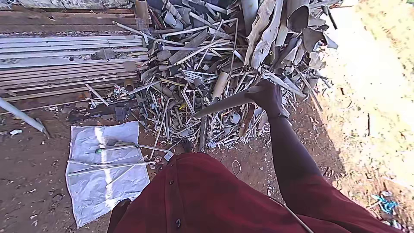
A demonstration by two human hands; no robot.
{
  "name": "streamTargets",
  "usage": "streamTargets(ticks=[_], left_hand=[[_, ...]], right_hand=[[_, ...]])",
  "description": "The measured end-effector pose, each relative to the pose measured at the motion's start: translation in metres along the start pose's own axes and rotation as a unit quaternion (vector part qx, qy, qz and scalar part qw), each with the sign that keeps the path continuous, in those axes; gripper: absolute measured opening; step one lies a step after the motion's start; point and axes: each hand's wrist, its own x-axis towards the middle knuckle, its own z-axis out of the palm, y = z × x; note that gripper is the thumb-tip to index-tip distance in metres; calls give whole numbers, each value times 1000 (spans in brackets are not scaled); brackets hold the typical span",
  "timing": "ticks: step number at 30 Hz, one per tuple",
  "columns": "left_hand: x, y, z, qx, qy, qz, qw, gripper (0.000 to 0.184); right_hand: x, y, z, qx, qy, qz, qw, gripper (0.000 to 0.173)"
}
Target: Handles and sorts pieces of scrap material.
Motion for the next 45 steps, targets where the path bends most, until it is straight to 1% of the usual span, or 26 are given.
streamTargets(ticks=[2, 4, 7, 9, 12, 14, 16, 19, 21, 23, 24, 25, 26, 27, 28, 29, 30, 31, 32, 34, 35, 36, 37, 38, 41, 45], left_hand=[[-5, 15, -7, -49, -3, -53, 997, 35], [-7, 32, -11, -78, 1, -94, 992, 37], [-2, 35, -7, -68, 8, -95, 993, 38], [6, 29, -2, -55, 6, -82, 995, 38], [13, 25, 3, -60, 1, -86, 994, 38], [17, 22, 4, -63, -4, -96, 993, 38], [19, 19, 6, -62, -8, -99, 993, 39], [32, -11, 15, -49, 22, -84, 995, 36], [21, -12, 15, -51, 24, -110, 992, 38], [13, -16, 20, -58, 16, -129, 990, 38], [14, -26, 22, -57, 9, -136, 989, 38], [19, -43, 25, -51, 10, -142, 989, 39], [21, -52, 27, -44, 10, -152, 987, 39], [18, -50, 28, -36, 7, -162, 986, 40], [14, -43, 29, -27, 5, -170, 985, 40], [11, -34, 28, -20, 3, -174, 985, 39], [10, -28, 28, -15, 3, -170, 985, 39], [10, -22, 29, -18, 4, -158, 987, 39], [8, -13, 30, -24, 6, -140, 990, 40], [2, 13, 33, -26, 23, -91, 995, 39], [-8, 40, 34, -19, 30, -69, 997, 38], [-21, 87, 30, -16, 4, -101, 995, 37], [-29, 125, 31, -9, 2, -134, 991, 36], [-33, 148, 33, -5, 10, -146, 989, 35], [-23, 160, 40, -8, 2, -123, 992, 34], [-8, 167, 43, 5, -13, -122, 992, 35]], right_hand=[[0, -1, -12, 0, -5, 23, 1000, 65], [10, 0, -10, 2, -8, 36, 999, 64], [31, 1, 16, 26, -2, 41, 999, 64], [44, 0, 40, 60, 23, 68, 996, 68], [67, 0, 67, 149, 106, 73, 980, 80], [82, 2, 89, 252, 172, 67, 950, 84], [97, 6, 110, 371, 214, 63, 901, 93], [114, 9, 138, 473, 248, 54, 844, 102], [121, 6, 158, 509, 243, 39, 825, 104], [126, 7, 179, 542, 211, 12, 814, 108], [128, 5, 190, 552, 201, 14, 809, 106], [128, -5, 190, 556, 178, 37, 811, 101], [126, -21, 174, 551, 133, 96, 818, 96], [127, -41, 142, 538, 49, 182, 822, 92], [135, -49, 128, 519, 25, 205, 830, 89], [148, -42, 132, 512, 60, 168, 840, 89], [171, -23, 151, 509, 155, 86, 842, 91], [195, -6, 154, 515, 205, 23, 832, 96], [215, 5, 141, 525, 221, -12, 821, 96], [249, 19, 102, 534, 225, -31, 815, 89], [266, 27, 85, 525, 228, -19, 820, 84], [280, 35, 73, 503, 230, 13, 833, 79], [292, 42, 67, 487, 224, 38, 843, 75], [299, 47, 66, 481, 213, 54, 849, 70], [304, 52, 95, 490, 187, 85, 847, 59], [259, 41, 184, 490, 110, 170, 848, 70]])
